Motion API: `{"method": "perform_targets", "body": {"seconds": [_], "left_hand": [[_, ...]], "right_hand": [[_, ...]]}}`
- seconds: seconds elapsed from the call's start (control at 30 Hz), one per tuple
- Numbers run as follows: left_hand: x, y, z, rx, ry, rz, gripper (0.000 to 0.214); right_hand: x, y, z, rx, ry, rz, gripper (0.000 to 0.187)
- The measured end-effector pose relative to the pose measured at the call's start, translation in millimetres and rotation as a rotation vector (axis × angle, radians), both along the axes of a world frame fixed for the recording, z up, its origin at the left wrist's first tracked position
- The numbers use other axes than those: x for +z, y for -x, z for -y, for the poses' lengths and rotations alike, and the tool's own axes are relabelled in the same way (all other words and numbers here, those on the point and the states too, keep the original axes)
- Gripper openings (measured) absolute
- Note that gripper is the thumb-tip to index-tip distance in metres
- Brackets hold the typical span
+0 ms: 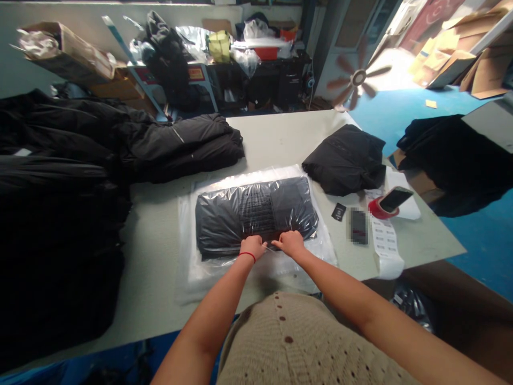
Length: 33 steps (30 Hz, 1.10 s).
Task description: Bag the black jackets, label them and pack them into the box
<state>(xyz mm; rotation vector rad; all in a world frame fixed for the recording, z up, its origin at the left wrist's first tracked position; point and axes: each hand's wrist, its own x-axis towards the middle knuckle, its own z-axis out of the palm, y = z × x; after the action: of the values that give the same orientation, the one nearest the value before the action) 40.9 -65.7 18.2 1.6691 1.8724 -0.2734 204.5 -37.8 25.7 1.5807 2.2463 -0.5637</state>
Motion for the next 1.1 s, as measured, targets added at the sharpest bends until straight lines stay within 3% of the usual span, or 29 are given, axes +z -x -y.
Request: {"method": "perform_targets", "body": {"seconds": [0.23,0.43,0.57,0.83,1.0,1.1], "left_hand": [[0.8,-8,-11,0.050,0.087,-0.028,0.029],[1.0,-5,-11,0.035,0.093,-0.015,0.029],[1.9,-4,-10,0.025,0.095,-0.022,0.029],[13.9,-14,-5,0.059,0.053,-0.075,0.033],[27.2,-23,7,0.050,-0.043,-0.142,0.031],[30.1,-10,17,-0.001,-0.149,-0.161,0.029]], "right_hand": [[-0.2,8,11,0.010,-0.128,0.032,0.045],[7.4,-29,13,0.021,-0.222,0.020,0.026],[6.5,-50,3,-0.004,-0.186,0.013,0.027],[-3.2,-41,-13,-0.111,-0.039,0.083,0.031],[-4.9,-45,-20,-0.142,0.014,0.073,0.032],[-6.0,-47,-22,-0.156,0.026,0.072,0.031]]}}
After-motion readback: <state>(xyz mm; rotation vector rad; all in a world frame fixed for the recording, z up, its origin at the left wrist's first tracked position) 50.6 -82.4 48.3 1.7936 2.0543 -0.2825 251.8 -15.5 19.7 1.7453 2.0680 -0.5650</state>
